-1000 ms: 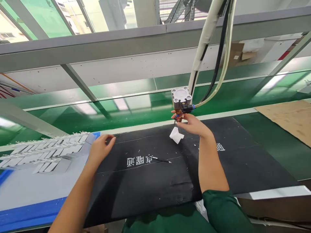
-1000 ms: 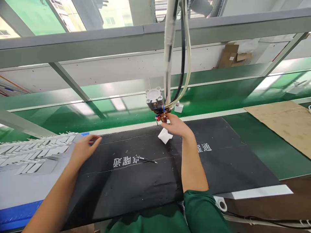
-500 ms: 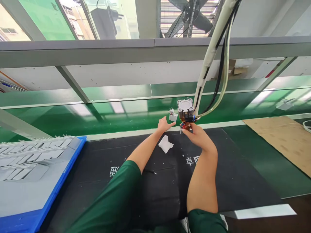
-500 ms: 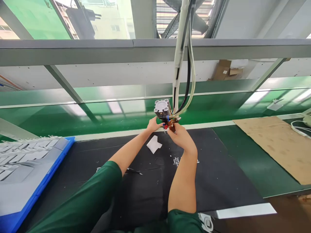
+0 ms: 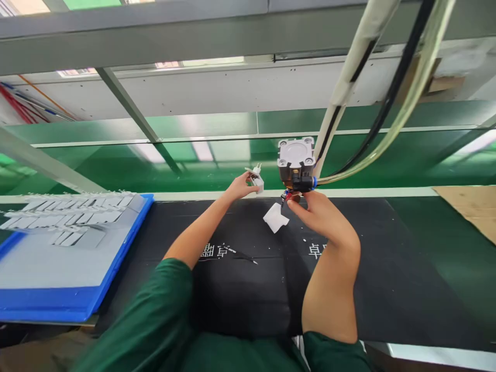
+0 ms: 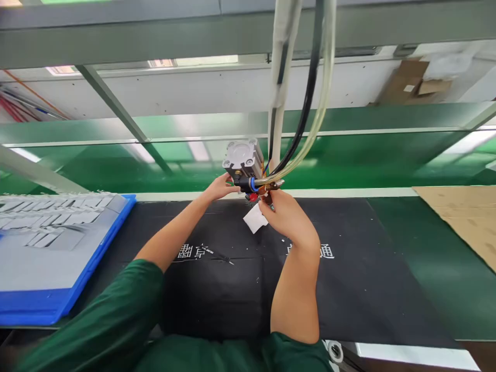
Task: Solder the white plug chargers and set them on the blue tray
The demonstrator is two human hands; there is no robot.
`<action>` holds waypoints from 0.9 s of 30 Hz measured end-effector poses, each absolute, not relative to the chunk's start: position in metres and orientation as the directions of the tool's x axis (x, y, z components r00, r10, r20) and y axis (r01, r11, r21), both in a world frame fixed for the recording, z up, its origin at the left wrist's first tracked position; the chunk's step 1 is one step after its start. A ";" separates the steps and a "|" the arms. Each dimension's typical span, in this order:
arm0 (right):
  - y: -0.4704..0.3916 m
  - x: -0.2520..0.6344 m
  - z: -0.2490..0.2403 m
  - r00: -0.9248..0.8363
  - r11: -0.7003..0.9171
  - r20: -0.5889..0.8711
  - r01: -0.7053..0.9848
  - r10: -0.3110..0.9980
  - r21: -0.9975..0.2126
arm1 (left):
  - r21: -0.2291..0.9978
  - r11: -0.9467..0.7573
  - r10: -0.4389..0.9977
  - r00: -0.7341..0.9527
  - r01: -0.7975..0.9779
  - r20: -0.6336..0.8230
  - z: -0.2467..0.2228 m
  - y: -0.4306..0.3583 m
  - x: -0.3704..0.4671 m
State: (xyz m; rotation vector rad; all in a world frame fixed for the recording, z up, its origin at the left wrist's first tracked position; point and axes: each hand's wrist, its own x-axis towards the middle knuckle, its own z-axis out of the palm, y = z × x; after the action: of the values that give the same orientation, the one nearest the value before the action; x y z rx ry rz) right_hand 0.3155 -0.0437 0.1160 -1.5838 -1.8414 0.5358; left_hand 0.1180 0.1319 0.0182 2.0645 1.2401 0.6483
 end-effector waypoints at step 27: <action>-0.038 0.206 0.100 -0.319 0.477 0.380 0.328 0.868 -0.816 | 0.762 -0.287 0.942 0.314 0.580 0.116 -0.019 0.002 -0.014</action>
State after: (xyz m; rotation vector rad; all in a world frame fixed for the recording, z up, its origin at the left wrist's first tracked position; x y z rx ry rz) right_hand 0.2057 -0.0376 0.0996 -1.0012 -1.8687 0.7962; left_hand -0.0136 0.0018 -0.0188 1.9736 1.3421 0.7643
